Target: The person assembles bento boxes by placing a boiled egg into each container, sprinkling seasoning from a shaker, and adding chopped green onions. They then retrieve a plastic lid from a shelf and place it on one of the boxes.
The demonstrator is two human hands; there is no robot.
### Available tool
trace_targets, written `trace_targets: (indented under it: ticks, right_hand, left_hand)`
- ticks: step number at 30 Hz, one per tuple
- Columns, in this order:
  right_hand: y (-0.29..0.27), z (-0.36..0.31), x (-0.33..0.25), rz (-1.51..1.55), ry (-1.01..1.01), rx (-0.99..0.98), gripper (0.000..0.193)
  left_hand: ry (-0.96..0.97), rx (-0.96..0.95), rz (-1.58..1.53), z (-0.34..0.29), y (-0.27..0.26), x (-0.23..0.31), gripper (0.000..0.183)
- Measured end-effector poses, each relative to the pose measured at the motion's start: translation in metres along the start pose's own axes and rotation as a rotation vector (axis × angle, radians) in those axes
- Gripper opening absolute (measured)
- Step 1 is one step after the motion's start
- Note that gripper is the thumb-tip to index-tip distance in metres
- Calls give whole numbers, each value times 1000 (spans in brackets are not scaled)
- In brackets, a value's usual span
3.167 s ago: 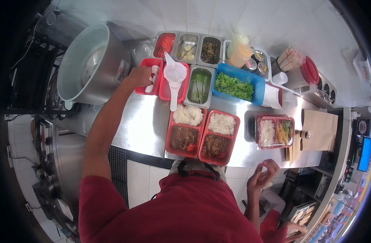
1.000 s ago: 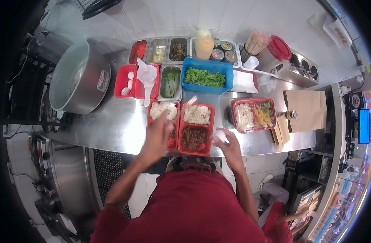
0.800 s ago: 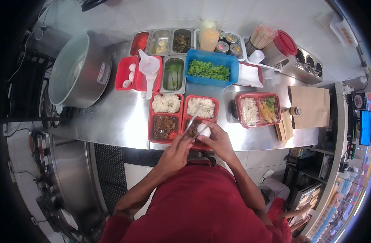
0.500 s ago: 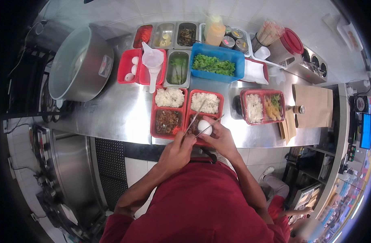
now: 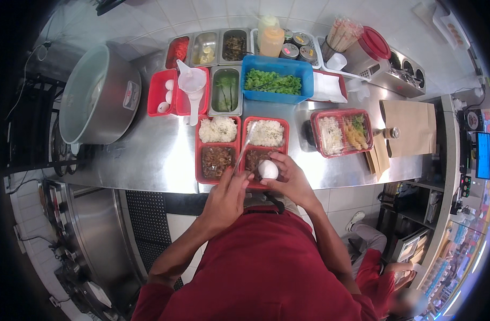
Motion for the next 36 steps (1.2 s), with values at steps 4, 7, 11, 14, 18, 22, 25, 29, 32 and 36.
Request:
trace_targets:
  ticks: [4, 7, 11, 14, 18, 22, 25, 29, 32, 36]
  right_hand:
    - [1, 0, 0, 5, 18, -24, 56]
    - [4, -5, 7, 47, 73, -60, 52]
    - [7, -15, 7, -69, -76, -39, 51]
    - [12, -23, 10, -125, -140, -49, 54]
    - [18, -34, 7, -382, -242, -33, 56]
    - [19, -39, 15, -377, -207, 78, 54]
    - [11, -41, 26, -278, -138, 153, 52]
    - [-5, -44, 40, -122, -15, 218, 48]
    - [-30, -53, 39, 106, 0, 335, 44]
    - [-64, -64, 31, 126, 6, 425, 39]
  left_hand:
    - [-207, -45, -213, 11, 16, -29, 31]
    - [-326, -136, -278, 7, 40, -44, 40]
    - [-354, -144, -374, -3, 55, -49, 35]
    - [-348, -183, -324, -9, 58, -53, 33]
    - [-305, -228, -256, -12, 61, -53, 33]
    - [-327, -214, -229, -13, 64, -53, 33]
    - [-385, -250, -182, -15, 70, -56, 33]
    - [-383, -166, -372, -11, 57, -46, 39]
    - [-481, -228, -221, -24, 33, -52, 47]
    - [-441, -380, -17, -28, 28, -58, 50]
Point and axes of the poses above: each hand's wrist, its own z-axis towards the middle knuckle, its own y-axis out of the palm, x = y × z, the point moved 9 cm from there along z, towards the middle knuckle, and after that the axes turned 5 degrees about x, right-handed, at the moved point
